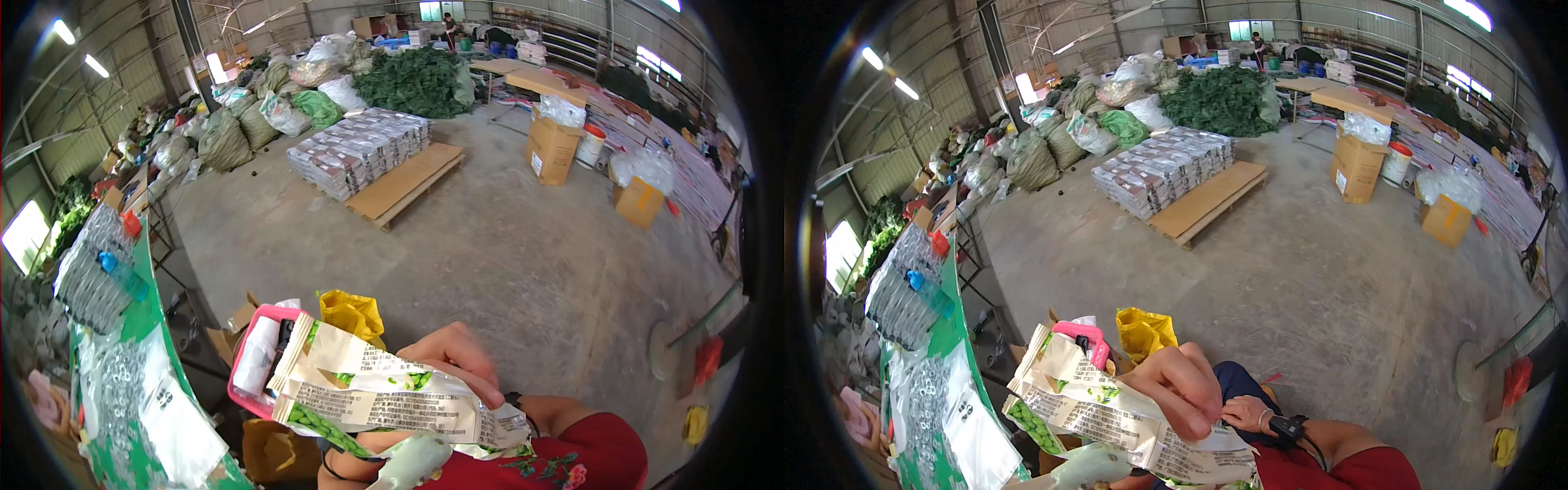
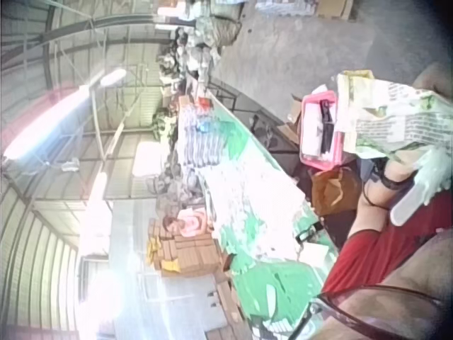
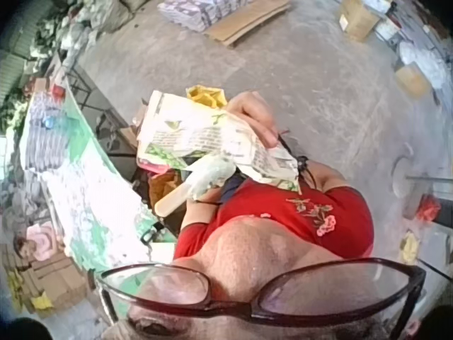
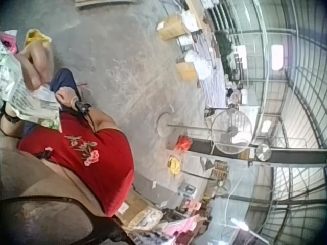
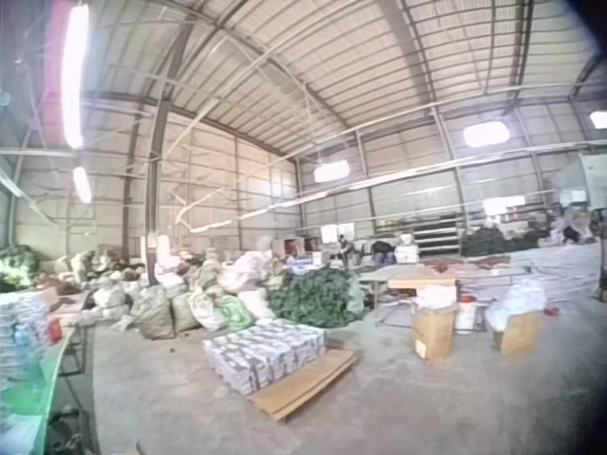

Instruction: Sorting small white components from a bag into a pink container.

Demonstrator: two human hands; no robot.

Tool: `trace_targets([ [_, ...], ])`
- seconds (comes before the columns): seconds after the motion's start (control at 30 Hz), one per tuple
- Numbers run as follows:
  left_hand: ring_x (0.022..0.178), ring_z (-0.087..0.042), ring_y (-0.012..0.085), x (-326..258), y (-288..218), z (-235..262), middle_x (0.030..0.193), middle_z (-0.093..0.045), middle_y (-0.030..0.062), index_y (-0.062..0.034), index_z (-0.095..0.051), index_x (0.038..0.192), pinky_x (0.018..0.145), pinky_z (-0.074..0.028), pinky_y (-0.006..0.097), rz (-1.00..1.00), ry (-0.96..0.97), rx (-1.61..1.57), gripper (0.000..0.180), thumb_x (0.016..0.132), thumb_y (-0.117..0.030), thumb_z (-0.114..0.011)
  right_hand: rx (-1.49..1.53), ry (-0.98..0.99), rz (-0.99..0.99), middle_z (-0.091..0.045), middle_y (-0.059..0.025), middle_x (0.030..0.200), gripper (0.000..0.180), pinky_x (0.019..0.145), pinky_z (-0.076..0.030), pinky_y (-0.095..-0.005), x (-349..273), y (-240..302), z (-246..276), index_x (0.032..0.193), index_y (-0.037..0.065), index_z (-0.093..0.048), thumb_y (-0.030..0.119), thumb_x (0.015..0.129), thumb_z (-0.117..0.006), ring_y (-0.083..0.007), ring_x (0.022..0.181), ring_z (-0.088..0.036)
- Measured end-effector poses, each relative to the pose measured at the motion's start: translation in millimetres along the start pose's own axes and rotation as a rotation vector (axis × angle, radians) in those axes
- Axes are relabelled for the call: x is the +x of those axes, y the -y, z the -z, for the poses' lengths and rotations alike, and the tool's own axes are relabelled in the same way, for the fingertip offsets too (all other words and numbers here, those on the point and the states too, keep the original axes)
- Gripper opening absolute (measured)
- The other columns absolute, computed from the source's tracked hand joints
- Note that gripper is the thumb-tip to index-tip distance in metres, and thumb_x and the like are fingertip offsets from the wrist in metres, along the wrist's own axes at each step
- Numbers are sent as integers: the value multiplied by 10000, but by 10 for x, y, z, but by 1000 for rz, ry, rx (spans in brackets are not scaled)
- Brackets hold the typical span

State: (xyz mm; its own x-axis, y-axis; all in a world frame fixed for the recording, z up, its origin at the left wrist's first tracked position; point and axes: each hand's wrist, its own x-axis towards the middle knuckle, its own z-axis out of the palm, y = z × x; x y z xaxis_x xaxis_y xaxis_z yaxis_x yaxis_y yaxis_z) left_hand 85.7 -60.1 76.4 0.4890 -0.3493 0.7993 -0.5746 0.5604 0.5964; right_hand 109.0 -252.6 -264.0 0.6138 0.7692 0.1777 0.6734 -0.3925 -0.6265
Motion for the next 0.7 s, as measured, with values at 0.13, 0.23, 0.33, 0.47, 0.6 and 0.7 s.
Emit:
trace_targets([
  [0.13, 819, -565, 212, -2, 26, 10, 932, -582, 136, 25, -660, 964, 705, -474, 264, -61, 21, 13, 294, 947, -268, -640, 6, -23, 51, -602, -72, 771, 157, 684, -472, -414, 11, -73, -61, 886, 100, -676, 244, 889, -614, -289, 760, -599],
  [0.23, 806, -564, 210, 8, 102, 39, 929, -583, 130, 19, -662, 949, 686, -476, 265, -69, 42, 1, 295, 951, -274, -630, -40, 13, 17, -602, -76, 765, 160, 678, -472, -415, -7, -139, -83, 875, 101, -676, 243, 894, -607, -289, 756, -603],
  [0.33, 771, -557, 202, -34, 136, -42, 904, -581, 110, -11, -655, 903, 656, -476, 274, -80, -48, -9, 282, 954, -286, -620, -24, 40, 3, -605, -77, 770, 158, 678, -475, -413, 21, -102, -63, 873, 102, -675, 241, 892, -602, -290, 762, -607],
  [0.47, 693, -531, 188, -54, 113, -223, 817, -548, 67, -58, -614, 812, 616, -470, 277, 89, -355, 72, 260, 937, -286, -627, 13, -1, 40, -610, -74, 769, 169, 686, -481, -408, -3, -166, -135, 863, 98, -677, 242, 894, -595, -289, 770, -612],
  [0.6, 652, -516, 187, -110, 221, -191, 781, -526, 62, -60, -596, 767, 575, -483, 273, -19, -403, 40, 235, 907, -239, -659, -31, 21, 31, -624, -64, 789, 175, 699, -484, -404, 16, -171, -134, 864, 97, -682, 238, 903, -586, -281, 788, -617],
  [0.7, 682, -551, 200, -66, 188, -109, 791, -544, 62, -45, -639, 776, 573, -497, 268, -64, -287, 101, 205, 869, -218, -700, -5, 11, 34, -621, -61, 788, 169, 702, -482, -401, 7, -107, -96, 868, 99, -680, 238, 901, -589, -279, 788, -616],
])
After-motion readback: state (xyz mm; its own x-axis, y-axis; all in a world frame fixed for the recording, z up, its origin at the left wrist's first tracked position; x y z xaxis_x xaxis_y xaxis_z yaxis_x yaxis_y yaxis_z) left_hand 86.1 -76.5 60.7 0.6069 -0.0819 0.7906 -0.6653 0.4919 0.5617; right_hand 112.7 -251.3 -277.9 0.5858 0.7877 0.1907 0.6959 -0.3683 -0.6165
